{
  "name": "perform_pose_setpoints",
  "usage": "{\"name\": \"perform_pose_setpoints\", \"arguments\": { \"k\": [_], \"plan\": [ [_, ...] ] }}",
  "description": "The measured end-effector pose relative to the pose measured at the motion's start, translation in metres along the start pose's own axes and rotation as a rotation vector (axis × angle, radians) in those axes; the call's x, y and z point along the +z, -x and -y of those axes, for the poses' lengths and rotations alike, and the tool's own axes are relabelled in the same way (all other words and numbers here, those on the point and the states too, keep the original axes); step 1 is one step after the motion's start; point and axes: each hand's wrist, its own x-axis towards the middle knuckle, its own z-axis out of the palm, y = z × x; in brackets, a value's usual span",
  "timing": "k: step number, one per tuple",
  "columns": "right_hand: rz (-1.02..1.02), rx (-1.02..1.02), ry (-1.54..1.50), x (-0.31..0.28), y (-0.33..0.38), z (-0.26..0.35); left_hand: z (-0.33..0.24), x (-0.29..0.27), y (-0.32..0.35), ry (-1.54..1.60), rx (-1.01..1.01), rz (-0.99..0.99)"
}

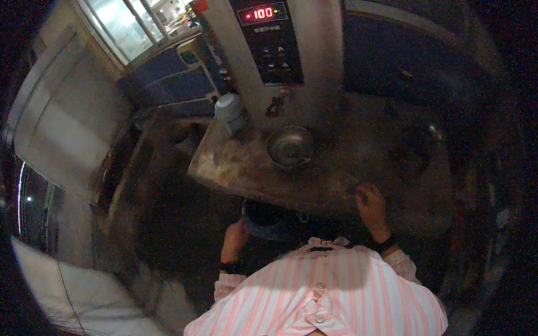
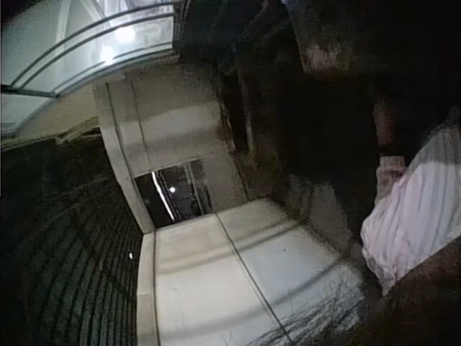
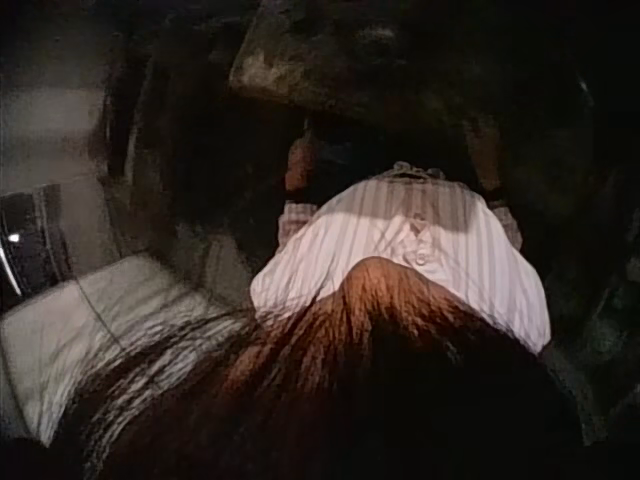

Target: Making tea by filling a ceramic cup and a paper cup with water from a dispenser and adding ingredients from a bowl.

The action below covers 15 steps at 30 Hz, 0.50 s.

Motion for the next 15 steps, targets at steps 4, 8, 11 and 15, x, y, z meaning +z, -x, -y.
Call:
{"name": "perform_pose_setpoints", "arguments": {
  "k": [4, 8, 11, 15],
  "plan": [
    [0.028, 0.045, -0.019, 0.006, 0.001, 0.001, 0.004, 0.002, 0.002, 0.051, -0.043, 0.046],
    [0.005, -0.014, -0.050, 0.011, 0.002, 0.004, -0.003, -0.001, -0.001, -0.005, -0.014, 0.032],
    [0.054, 0.026, -0.052, 0.015, 0.001, 0.005, -0.010, -0.007, -0.003, -0.047, -0.009, 0.039],
    [0.110, 0.080, -0.080, 0.017, 0.001, 0.005, -0.017, -0.011, -0.005, -0.034, -0.001, 0.002]
  ]
}}
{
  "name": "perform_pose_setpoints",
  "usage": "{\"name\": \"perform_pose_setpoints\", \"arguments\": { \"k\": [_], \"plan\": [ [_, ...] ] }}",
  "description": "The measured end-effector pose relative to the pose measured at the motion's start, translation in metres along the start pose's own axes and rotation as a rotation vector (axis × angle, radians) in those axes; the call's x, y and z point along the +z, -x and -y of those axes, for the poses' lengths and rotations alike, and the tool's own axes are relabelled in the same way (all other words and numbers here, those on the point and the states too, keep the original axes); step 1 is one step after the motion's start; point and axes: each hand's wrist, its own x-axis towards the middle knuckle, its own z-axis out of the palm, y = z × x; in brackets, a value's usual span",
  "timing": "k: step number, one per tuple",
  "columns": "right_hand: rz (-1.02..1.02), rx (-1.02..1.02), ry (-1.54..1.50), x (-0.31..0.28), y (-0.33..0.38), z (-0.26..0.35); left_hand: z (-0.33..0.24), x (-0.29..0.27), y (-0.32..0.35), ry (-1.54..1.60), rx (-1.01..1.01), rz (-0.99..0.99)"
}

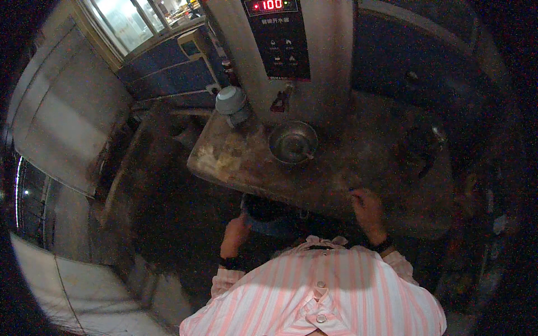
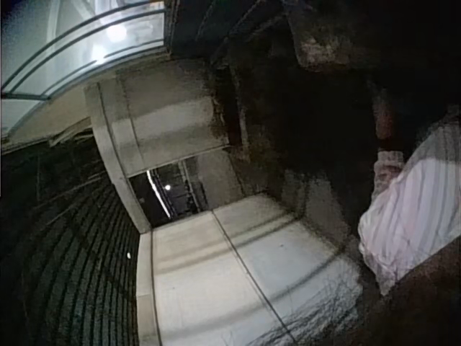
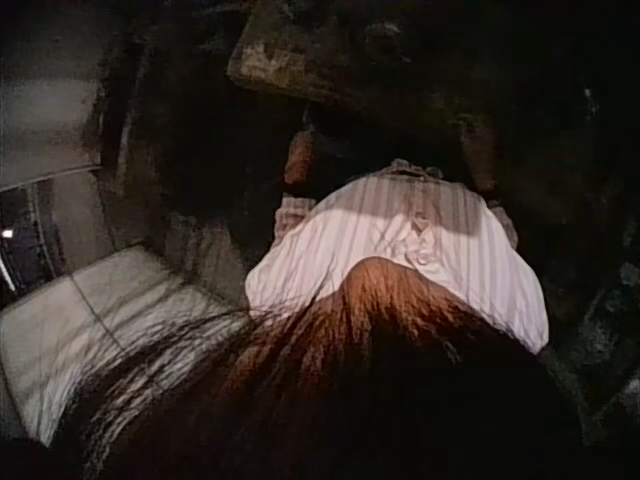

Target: Making tea by filling a ceramic cup and a paper cup with water from a dispenser and adding ingredients from a bowl.

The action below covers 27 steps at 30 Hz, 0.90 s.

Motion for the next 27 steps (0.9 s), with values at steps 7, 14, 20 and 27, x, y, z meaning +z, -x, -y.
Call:
{"name": "perform_pose_setpoints", "arguments": {
  "k": [7, 14, 20, 27],
  "plan": [
    [-0.024, -0.069, 0.032, 0.006, -0.001, 0.001, 0.001, 0.005, -0.005, 0.046, 0.011, -0.020],
    [-0.029, -0.039, 0.005, 0.006, 0.002, -0.002, -0.003, 0.007, -0.009, 0.056, 0.014, -0.004],
    [-0.025, -0.057, 0.012, 0.009, 0.003, -0.007, -0.008, 0.006, -0.013, 0.069, -0.083, 0.075],
    [-0.039, -0.098, 0.011, 0.008, 0.002, -0.008, -0.003, 0.015, -0.011, 0.163, -0.044, -0.003]
  ]
}}
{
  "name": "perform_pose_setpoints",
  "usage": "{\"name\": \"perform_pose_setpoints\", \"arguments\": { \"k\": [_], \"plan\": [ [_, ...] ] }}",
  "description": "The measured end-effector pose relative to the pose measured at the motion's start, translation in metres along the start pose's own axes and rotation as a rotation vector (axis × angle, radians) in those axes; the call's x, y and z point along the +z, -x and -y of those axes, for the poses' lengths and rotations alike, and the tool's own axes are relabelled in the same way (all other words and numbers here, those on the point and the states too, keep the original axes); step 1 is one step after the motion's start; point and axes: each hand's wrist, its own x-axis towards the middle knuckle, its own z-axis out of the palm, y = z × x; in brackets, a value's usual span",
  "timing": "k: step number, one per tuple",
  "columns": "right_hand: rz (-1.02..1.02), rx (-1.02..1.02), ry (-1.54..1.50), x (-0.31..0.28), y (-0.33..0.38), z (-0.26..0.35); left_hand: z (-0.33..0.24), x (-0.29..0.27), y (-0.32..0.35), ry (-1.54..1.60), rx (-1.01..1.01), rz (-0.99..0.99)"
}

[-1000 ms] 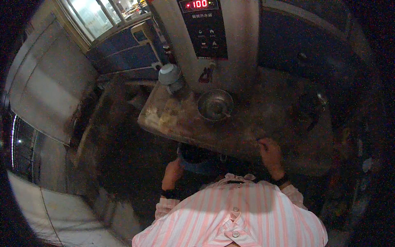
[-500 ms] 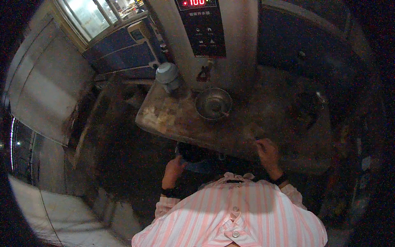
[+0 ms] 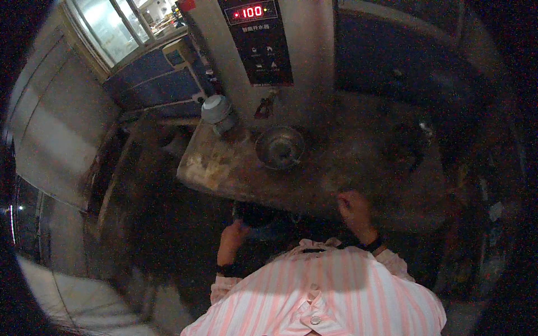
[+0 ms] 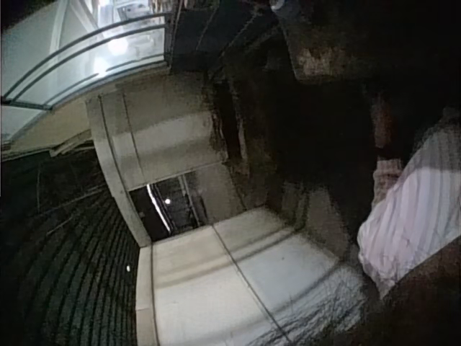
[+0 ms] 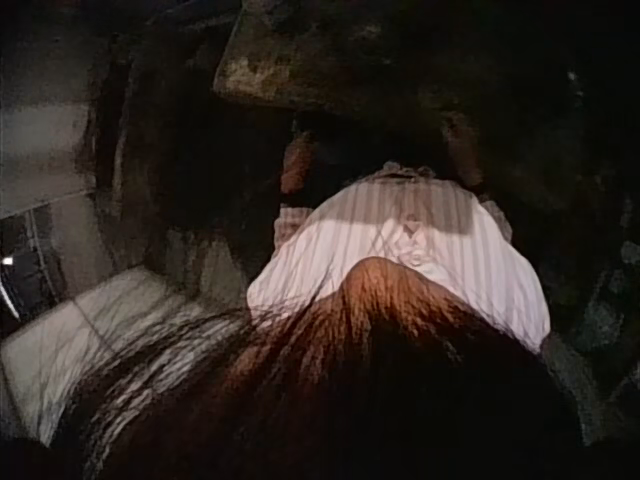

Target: Making tea by filling a ceramic cup and a paper cup with water from a dispenser and adding ingredients from a bowl.

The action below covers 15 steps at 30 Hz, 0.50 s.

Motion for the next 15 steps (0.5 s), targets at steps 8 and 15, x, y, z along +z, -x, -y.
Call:
{"name": "perform_pose_setpoints", "arguments": {
  "k": [8, 15],
  "plan": [
    [-0.003, 0.034, -0.059, 0.002, 0.001, 0.008, -0.008, -0.009, 0.003, -0.128, -0.049, 0.060],
    [-0.040, -0.028, -0.074, 0.008, 0.003, 0.005, -0.006, -0.013, 0.007, -0.121, -0.031, 0.060]
  ]
}}
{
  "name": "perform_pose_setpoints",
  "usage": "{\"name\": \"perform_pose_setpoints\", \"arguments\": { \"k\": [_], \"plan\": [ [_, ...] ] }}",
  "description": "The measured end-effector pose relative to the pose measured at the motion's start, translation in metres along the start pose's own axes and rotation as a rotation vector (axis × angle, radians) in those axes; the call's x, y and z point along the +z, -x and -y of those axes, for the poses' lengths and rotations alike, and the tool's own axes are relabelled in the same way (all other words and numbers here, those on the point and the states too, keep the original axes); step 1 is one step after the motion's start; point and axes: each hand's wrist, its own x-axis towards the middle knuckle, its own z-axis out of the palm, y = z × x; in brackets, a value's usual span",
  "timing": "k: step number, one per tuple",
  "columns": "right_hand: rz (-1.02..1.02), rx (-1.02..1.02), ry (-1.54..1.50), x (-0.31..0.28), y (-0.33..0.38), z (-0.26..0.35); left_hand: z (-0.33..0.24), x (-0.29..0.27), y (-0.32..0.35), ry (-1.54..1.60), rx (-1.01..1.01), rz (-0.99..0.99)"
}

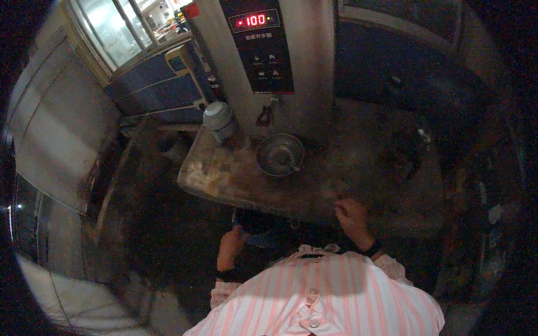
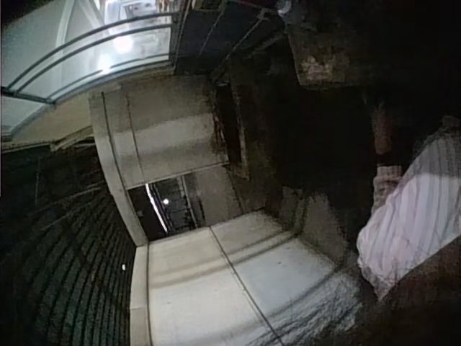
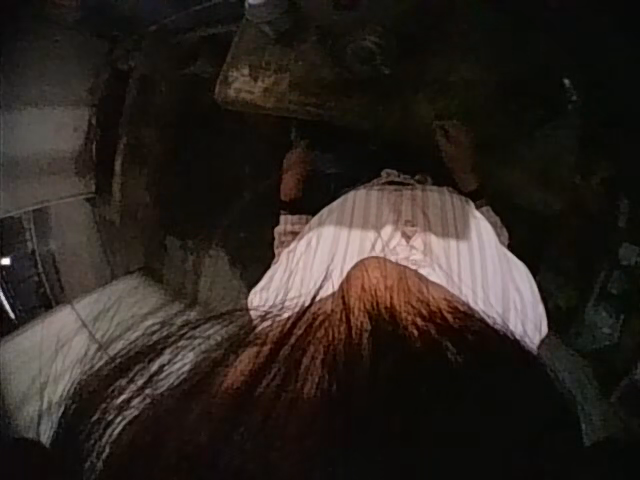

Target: Making tea by filling a ceramic cup and a paper cup with water from a dispenser and adding ingredients from a bowl.

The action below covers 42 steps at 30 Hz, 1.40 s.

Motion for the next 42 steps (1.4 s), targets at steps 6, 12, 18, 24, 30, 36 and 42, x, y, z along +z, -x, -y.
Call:
{"name": "perform_pose_setpoints", "arguments": {
  "k": [6, 12, 18, 24, 30, 36, 42],
  "plan": [
    [0.044, -0.011, 0.010, 0.001, -0.005, 0.013, 0.009, 0.004, 0.001, 0.040, 0.002, -0.014],
    [0.084, -0.118, 0.095, 0.011, -0.011, 0.012, 0.018, 0.009, 0.004, 0.031, 0.018, -0.048],
    [0.114, -0.199, 0.041, 0.017, -0.066, 0.047, 0.020, -0.003, 0.016, 0.063, 0.033, -0.087],
    [0.055, -0.428, 0.133, 0.025, -0.149, 0.111, 0.033, -0.013, 0.024, 0.124, -0.053, -0.072],
    [-0.058, -0.605, 0.346, 0.059, -0.205, 0.124, 0.056, -0.021, 0.040, 0.139, -0.115, -0.107],
    [-0.067, -0.636, 0.443, 0.080, -0.220, 0.116, 0.066, -0.031, 0.047, 0.088, -0.215, -0.125],
    [-0.089, -0.655, 0.456, 0.083, -0.220, 0.117, 0.071, -0.024, 0.042, 0.106, -0.179, -0.116]
  ]
}}
